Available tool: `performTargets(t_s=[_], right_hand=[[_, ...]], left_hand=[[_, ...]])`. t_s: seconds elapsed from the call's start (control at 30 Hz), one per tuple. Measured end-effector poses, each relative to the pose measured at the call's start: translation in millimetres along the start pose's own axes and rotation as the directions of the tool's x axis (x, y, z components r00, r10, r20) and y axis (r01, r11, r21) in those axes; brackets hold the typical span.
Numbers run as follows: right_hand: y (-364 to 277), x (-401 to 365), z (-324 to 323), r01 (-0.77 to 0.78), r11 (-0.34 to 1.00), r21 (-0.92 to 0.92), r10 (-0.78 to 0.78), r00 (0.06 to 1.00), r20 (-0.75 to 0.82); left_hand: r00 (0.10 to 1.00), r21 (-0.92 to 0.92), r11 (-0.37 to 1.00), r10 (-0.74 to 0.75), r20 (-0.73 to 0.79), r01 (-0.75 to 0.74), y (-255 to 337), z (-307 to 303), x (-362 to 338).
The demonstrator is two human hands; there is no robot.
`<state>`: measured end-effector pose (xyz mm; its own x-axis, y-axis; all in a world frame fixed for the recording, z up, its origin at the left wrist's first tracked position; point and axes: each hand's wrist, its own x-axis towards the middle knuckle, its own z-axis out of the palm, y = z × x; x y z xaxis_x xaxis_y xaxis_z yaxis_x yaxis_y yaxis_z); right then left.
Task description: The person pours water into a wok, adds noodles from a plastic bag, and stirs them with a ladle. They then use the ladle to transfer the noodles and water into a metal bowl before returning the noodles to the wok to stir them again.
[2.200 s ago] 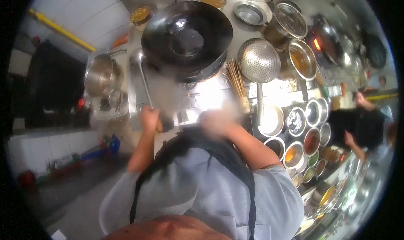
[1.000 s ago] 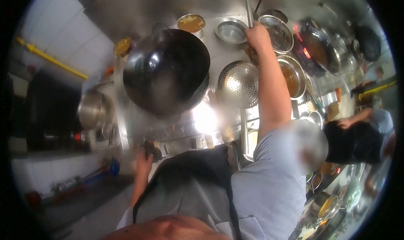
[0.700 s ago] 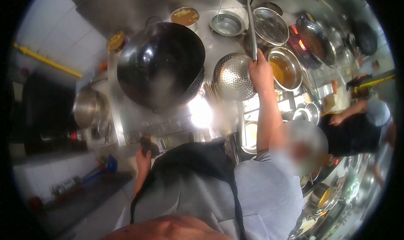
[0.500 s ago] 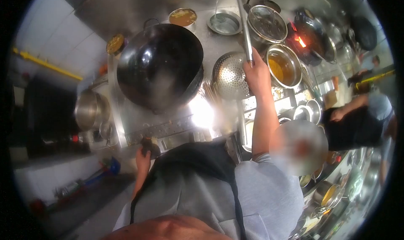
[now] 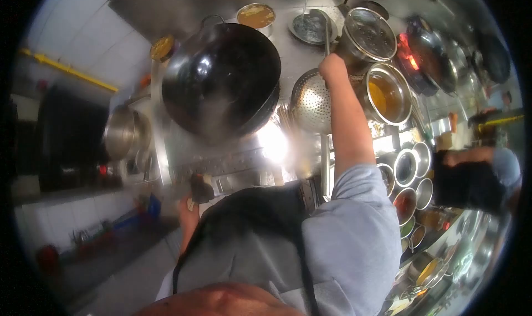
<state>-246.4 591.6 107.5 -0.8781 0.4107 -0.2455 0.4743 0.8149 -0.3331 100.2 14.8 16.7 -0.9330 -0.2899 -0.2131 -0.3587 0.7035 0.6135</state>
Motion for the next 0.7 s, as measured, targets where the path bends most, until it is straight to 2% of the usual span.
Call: performTargets(t_s=[0.03,0.07,0.1,0.13,0.17,0.2,0.23,0.27,0.3,0.37,0.4,0.43,0.47,0.5,0.57,0.63,0.7], right_hand=[[-1.7,17.6,-3.8,0.054,0.992,-0.117,-0.043,0.995,0.095],[6.2,49.3,9.0,0.022,0.998,-0.056,-0.019,0.998,0.052],[-1.4,63.1,5.4,-0.262,0.924,0.279,0.203,0.953,0.224],[0.3,74.3,3.7,-0.305,0.837,0.454,0.189,0.940,0.284],[12.2,87.6,9.6,-0.331,0.577,0.747,0.105,0.937,0.334],[18.6,99.2,16.8,-0.354,0.221,0.909,0.018,0.933,0.359],[14.9,89.4,4.7,-0.399,0.046,0.916,-0.054,0.914,0.401],[15.7,83.7,-0.1,-0.426,-0.043,0.904,-0.037,0.905,0.424],[21.4,76.9,-1.5,-0.434,-0.085,0.897,-0.125,0.898,0.422],[31.3,70.8,4.5,-0.509,-0.174,0.843,-0.169,0.859,0.484],[28.7,60.2,2.9,-0.517,-0.163,0.840,-0.173,0.853,0.492],[24.6,45.5,-2.7,-0.491,-0.147,0.858,-0.108,0.871,0.480],[22.9,29.7,-8.0,-0.463,-0.132,0.877,-0.042,0.886,0.461],[24.0,14.5,-10.9,-0.465,-0.127,0.876,-0.041,0.885,0.464],[26.9,-15.8,-19.7,-0.370,-0.032,0.929,-0.049,0.928,0.368],[17.8,-56.6,-32.9,-0.327,-0.012,0.945,-0.017,0.945,0.327],[16.7,-91.2,-45.9,-0.280,0.009,0.960,0.021,0.960,0.280]], left_hand=[[1.000,0.004,1.000,-0.016,-0.005,0.016,-7.5,1.2,-4.0],[0.998,0.128,0.992,0.016,-0.058,-0.008,-20.9,1.8,-10.7],[0.993,0.253,0.967,0.045,-0.110,-0.015,-30.9,0.5,-22.5],[0.989,0.237,0.971,0.054,-0.140,-0.020,-21.3,-4.5,-29.5],[0.987,0.239,0.971,0.018,-0.159,0.021,-12.3,-12.0,-34.6],[0.991,0.207,0.978,0.014,-0.133,0.014,-3.5,-18.9,-37.5],[0.994,0.171,0.985,0.016,-0.105,0.002,2.8,-22.8,-38.3],[0.989,0.182,0.983,0.054,-0.140,-0.028,5.5,-25.2,-39.4],[0.989,0.181,0.983,0.032,-0.147,-0.005,12.3,-28.2,-38.5],[0.985,0.024,0.995,-0.088,-0.150,0.093,34.7,-34.7,-36.5],[0.978,-0.012,1.000,0.002,-0.207,-0.005,49.5,-35.6,-33.2],[0.978,-0.015,1.000,-0.011,-0.209,0.008,57.4,-35.2,-27.5],[0.976,-0.013,0.996,0.086,-0.198,-0.090,63.2,-34.9,-19.9],[0.965,-0.012,0.982,0.185,-0.186,-0.190,69.6,-33.6,-10.9],[0.909,-0.101,0.915,0.364,-0.205,-0.389,89.9,-22.9,9.8],[0.893,-0.065,0.892,0.444,-0.068,-0.448,106.7,-11.4,31.4],[0.697,-0.001,0.700,0.712,-0.084,-0.715,144.2,1.0,61.6]])
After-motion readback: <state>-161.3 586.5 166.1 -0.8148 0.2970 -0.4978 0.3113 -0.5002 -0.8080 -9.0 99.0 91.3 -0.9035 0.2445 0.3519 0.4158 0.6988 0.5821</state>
